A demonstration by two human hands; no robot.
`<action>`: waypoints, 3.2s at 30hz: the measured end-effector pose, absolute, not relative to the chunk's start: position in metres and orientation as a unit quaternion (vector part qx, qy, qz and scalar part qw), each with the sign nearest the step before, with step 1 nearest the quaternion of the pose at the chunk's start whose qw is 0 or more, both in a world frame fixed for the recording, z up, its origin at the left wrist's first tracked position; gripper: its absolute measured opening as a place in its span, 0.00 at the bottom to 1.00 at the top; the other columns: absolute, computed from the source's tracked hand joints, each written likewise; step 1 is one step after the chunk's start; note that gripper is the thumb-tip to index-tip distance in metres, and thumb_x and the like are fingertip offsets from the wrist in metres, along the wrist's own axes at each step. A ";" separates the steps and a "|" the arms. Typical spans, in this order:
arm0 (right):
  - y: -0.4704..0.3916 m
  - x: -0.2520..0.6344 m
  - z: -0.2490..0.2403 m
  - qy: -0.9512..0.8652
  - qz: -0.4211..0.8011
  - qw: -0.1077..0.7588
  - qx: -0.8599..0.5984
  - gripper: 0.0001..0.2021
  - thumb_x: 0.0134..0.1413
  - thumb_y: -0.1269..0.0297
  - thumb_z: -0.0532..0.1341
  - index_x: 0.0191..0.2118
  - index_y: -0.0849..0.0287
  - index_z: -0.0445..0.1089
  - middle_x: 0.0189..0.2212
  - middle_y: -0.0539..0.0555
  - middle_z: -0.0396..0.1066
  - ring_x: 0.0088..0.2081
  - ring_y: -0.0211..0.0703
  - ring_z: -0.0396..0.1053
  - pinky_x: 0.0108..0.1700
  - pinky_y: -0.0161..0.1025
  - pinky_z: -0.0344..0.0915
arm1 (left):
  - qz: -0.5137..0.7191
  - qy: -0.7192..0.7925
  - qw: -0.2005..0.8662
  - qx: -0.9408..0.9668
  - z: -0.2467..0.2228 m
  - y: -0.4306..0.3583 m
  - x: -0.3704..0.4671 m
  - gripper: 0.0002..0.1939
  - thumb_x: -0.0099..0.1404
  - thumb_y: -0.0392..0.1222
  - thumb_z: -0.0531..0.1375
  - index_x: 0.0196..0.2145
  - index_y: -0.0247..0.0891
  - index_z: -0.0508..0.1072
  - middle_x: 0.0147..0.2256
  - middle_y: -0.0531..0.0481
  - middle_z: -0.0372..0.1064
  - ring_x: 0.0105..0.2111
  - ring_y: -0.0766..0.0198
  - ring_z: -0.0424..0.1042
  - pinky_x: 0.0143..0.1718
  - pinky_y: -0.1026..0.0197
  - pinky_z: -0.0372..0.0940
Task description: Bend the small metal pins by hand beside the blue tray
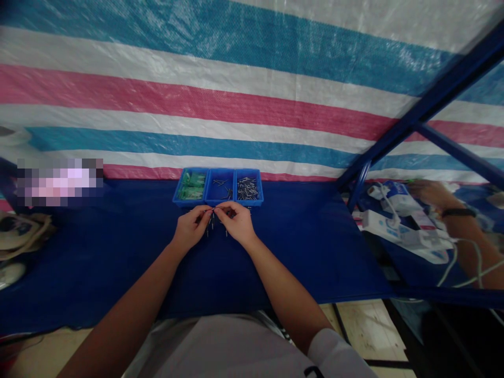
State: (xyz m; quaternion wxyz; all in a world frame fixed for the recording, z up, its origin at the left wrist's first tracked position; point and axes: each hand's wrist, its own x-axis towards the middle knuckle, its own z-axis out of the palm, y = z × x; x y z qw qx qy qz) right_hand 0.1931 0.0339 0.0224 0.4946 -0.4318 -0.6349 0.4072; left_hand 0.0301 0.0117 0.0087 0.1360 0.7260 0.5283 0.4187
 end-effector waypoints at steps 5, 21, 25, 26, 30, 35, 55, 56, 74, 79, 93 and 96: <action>0.033 0.197 0.027 -0.703 0.345 0.452 -0.427 0.06 0.54 0.63 0.62 0.35 0.58 0.74 0.28 0.51 0.74 0.27 0.38 0.70 0.31 0.35 0.65 | 0.411 0.531 0.143 0.727 0.006 0.012 0.029 0.12 0.68 0.45 0.52 0.40 0.39 0.72 0.29 0.51 0.73 0.25 0.69 0.70 0.28 0.67 0.63; 0.035 0.200 0.026 -0.756 0.332 0.406 -0.393 0.12 0.61 0.61 0.57 0.30 0.59 0.73 0.27 0.52 0.72 0.30 0.38 0.69 0.35 0.34 0.63 | 0.456 0.520 0.149 0.707 0.005 0.012 0.027 0.14 0.67 0.45 0.54 0.46 0.39 0.73 0.29 0.53 0.74 0.23 0.71 0.69 0.27 0.69 0.65; 0.035 0.201 0.028 -0.751 0.330 0.401 -0.409 0.12 0.60 0.60 0.57 0.31 0.59 0.73 0.26 0.52 0.73 0.30 0.38 0.68 0.35 0.34 0.62 | 0.452 0.521 0.136 0.712 0.004 0.014 0.029 0.12 0.68 0.44 0.53 0.42 0.38 0.73 0.33 0.50 0.75 0.27 0.70 0.71 0.31 0.68 0.66; 0.035 0.200 0.028 -0.747 0.333 0.402 -0.413 0.12 0.60 0.60 0.57 0.31 0.59 0.73 0.26 0.52 0.73 0.30 0.37 0.68 0.35 0.34 0.62 | 0.446 0.526 0.136 0.711 0.004 0.014 0.030 0.12 0.68 0.43 0.52 0.42 0.38 0.72 0.33 0.50 0.74 0.27 0.70 0.71 0.32 0.68 0.66; 0.033 0.198 0.027 -0.719 0.368 0.399 -0.435 0.16 0.59 0.55 0.56 0.28 0.60 0.72 0.22 0.50 0.69 0.25 0.35 0.64 0.29 0.32 0.59 | 0.419 0.539 0.139 0.717 0.007 0.013 0.030 0.12 0.69 0.44 0.51 0.37 0.37 0.72 0.29 0.52 0.73 0.25 0.69 0.70 0.31 0.68 0.64; 0.039 0.199 0.024 -0.582 0.492 0.427 -0.486 0.23 0.55 0.45 0.56 0.22 0.60 0.67 0.14 0.45 0.60 0.16 0.32 0.56 0.20 0.31 0.53 | 0.401 0.541 0.175 0.718 0.012 0.010 0.029 0.16 0.70 0.46 0.48 0.38 0.37 0.73 0.23 0.54 0.69 0.22 0.69 0.67 0.27 0.67 0.62; 0.031 0.205 0.032 -0.817 0.141 0.165 -0.534 0.14 0.62 0.62 0.54 0.49 0.51 0.72 0.42 0.53 0.76 0.41 0.43 0.72 0.41 0.36 0.65 | 0.391 0.553 0.163 0.717 0.013 0.011 0.029 0.16 0.70 0.46 0.48 0.38 0.38 0.74 0.26 0.52 0.71 0.26 0.67 0.70 0.33 0.66 0.64; 0.030 0.205 0.032 -0.827 0.138 0.158 -0.522 0.15 0.62 0.62 0.53 0.50 0.51 0.71 0.42 0.54 0.76 0.42 0.44 0.72 0.42 0.37 0.65 | 0.390 0.551 0.162 0.720 0.013 0.011 0.029 0.16 0.70 0.46 0.48 0.38 0.38 0.74 0.28 0.52 0.72 0.27 0.67 0.71 0.33 0.66 0.64; 0.029 0.194 0.019 -0.841 0.115 0.156 -0.505 0.10 0.59 0.67 0.56 0.39 0.56 0.75 0.34 0.57 0.71 0.40 0.48 0.66 0.42 0.41 0.64 | 0.388 0.554 0.167 0.717 0.015 0.011 0.031 0.16 0.70 0.45 0.48 0.37 0.38 0.74 0.33 0.50 0.75 0.31 0.65 0.74 0.37 0.65 0.66; 0.028 0.193 0.021 -0.846 0.108 0.161 -0.496 0.08 0.58 0.70 0.56 0.37 0.59 0.74 0.35 0.58 0.71 0.40 0.47 0.66 0.43 0.41 0.63 | 0.387 0.552 0.173 0.718 0.015 0.010 0.031 0.16 0.70 0.45 0.48 0.37 0.38 0.73 0.32 0.50 0.75 0.31 0.66 0.73 0.36 0.65 0.66; 0.027 0.192 0.018 -0.848 0.111 0.184 -0.485 0.07 0.58 0.70 0.54 0.34 0.61 0.68 0.34 0.59 0.68 0.39 0.47 0.64 0.44 0.43 0.62 | 0.392 0.547 0.163 0.721 0.013 0.011 0.031 0.15 0.69 0.45 0.49 0.37 0.38 0.73 0.32 0.50 0.75 0.30 0.65 0.73 0.34 0.65 0.66; 0.028 0.194 0.023 -0.828 0.144 0.258 -0.477 0.07 0.59 0.70 0.53 0.35 0.60 0.67 0.35 0.58 0.68 0.40 0.46 0.64 0.45 0.42 0.62 | 0.399 0.558 0.157 0.711 0.011 0.012 0.031 0.13 0.68 0.46 0.52 0.38 0.39 0.73 0.29 0.52 0.73 0.27 0.67 0.71 0.31 0.65 0.64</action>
